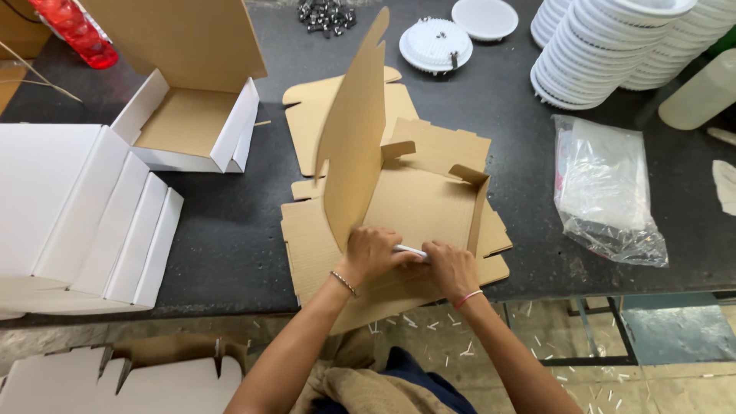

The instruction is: The person folds flat cardboard boxes into open cartons on a workbench, then places round LED ceiling light fixtures into the boxes, wraps some fixtures in clear plastic bags, and arranges the packed boxes and fixtures on the bench.

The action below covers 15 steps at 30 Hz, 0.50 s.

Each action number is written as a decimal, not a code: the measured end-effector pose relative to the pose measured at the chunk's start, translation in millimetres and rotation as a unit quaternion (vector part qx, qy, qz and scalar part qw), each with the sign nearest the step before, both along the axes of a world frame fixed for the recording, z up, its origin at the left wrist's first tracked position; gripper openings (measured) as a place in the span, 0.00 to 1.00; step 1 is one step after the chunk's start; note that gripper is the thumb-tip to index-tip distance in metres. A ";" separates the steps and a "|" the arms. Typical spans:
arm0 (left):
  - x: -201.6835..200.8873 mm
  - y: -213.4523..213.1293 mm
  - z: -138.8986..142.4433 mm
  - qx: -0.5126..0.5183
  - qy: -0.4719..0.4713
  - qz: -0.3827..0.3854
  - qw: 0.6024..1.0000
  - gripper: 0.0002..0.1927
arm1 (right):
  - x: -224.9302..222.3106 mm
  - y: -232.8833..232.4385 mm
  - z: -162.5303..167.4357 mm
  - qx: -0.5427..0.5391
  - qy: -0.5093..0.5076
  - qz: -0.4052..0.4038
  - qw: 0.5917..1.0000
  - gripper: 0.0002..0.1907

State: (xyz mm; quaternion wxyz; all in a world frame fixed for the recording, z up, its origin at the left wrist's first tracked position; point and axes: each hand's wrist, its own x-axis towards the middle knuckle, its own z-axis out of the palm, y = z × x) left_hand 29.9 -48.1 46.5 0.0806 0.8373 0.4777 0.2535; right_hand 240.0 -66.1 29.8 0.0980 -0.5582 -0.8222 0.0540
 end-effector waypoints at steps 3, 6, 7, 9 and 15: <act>-1.1 -0.4 -4.4 -0.088 0.058 0.016 0.994 0.30 | -1.3 -0.1 5.4 -0.010 -0.001 -0.009 1.000 0.05; -6.9 -6.3 -8.4 -0.025 0.036 -0.028 0.999 0.18 | -12.2 -12.0 26.6 -0.017 0.022 -0.030 0.999 0.10; -12.6 -7.3 -7.8 -0.001 0.071 -0.009 0.997 0.12 | -19.4 -16.5 35.7 -0.017 0.036 -0.037 0.999 0.11; -26.0 -2.5 -1.6 0.050 0.135 0.027 0.989 0.07 | -35.5 -20.3 55.2 -0.100 0.074 0.006 0.992 0.16; -88.2 7.6 50.4 0.198 0.066 0.281 0.937 0.26 | -6.8 -9.2 103.9 -0.055 0.322 0.020 0.945 0.15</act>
